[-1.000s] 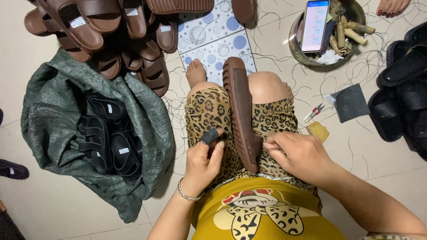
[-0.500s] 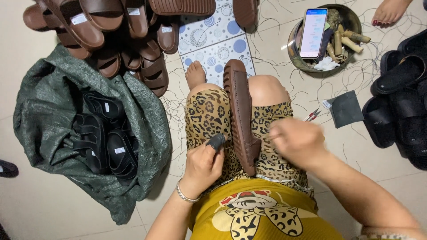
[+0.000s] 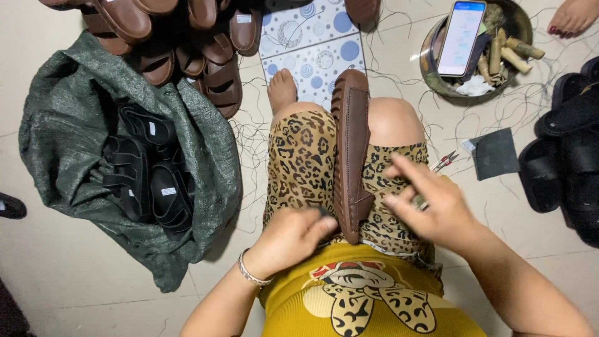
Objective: The person sits on the floor and sews a brown sandal using a needle and thread. They repeatedly push the needle through the sole and pull the thread to stitch the sandal. A smartphone is briefly interacted with before the sewing continues.
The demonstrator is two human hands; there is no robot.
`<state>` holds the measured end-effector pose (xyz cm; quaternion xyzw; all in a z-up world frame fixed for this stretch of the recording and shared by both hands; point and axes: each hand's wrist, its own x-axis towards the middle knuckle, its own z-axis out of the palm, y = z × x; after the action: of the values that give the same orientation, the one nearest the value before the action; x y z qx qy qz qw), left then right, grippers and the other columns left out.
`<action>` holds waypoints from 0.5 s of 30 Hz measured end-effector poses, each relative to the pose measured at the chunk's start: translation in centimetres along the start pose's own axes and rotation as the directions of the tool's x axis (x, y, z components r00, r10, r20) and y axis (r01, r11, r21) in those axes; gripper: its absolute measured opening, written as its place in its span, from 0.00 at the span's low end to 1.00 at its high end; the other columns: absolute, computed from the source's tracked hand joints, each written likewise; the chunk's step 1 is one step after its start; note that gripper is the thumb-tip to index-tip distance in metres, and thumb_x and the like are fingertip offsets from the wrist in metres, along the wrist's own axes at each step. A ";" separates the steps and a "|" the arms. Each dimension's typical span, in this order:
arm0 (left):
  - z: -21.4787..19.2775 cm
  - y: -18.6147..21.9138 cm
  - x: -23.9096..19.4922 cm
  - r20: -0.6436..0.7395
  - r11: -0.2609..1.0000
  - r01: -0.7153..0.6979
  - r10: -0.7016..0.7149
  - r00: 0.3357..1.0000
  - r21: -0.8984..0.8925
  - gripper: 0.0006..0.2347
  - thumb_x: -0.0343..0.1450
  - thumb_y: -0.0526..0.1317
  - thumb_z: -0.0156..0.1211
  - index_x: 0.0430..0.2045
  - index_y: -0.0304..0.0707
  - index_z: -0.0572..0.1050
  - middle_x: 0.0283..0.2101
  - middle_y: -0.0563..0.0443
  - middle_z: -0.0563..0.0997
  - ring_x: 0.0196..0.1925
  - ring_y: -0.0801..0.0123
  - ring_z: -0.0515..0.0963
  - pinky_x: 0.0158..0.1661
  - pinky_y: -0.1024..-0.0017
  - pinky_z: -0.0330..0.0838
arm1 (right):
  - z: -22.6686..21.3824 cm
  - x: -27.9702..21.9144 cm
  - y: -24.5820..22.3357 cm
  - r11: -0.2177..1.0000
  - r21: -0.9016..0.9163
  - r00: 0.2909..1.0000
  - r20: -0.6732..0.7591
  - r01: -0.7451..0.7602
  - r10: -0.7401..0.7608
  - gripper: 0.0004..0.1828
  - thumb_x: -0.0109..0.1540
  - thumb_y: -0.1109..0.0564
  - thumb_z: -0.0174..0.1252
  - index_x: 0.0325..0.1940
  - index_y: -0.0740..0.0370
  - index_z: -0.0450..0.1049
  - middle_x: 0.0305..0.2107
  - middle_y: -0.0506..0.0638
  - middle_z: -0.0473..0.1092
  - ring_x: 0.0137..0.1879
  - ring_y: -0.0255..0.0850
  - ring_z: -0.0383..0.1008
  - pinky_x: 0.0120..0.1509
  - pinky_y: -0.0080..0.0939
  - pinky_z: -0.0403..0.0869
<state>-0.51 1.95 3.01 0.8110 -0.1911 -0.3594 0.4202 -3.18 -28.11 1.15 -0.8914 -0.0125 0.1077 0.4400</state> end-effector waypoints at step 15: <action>3.0 -0.6 0.0 -0.175 0.971 -0.159 0.191 0.966 0.181 0.23 0.80 0.50 0.42 0.12 0.42 0.64 0.17 0.56 0.63 0.13 0.74 0.61 0.13 0.78 0.56 | 3.4 4.1 -3.3 0.150 0.989 0.928 0.048 0.008 -0.369 0.19 0.71 0.49 0.37 0.32 0.58 0.67 0.15 0.47 0.59 0.23 0.38 0.56 0.33 0.42 0.61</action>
<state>-2.71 0.67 1.38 0.8538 -0.2500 -0.2241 0.3978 0.37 -22.93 1.00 -0.3661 -0.1155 0.1583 0.9097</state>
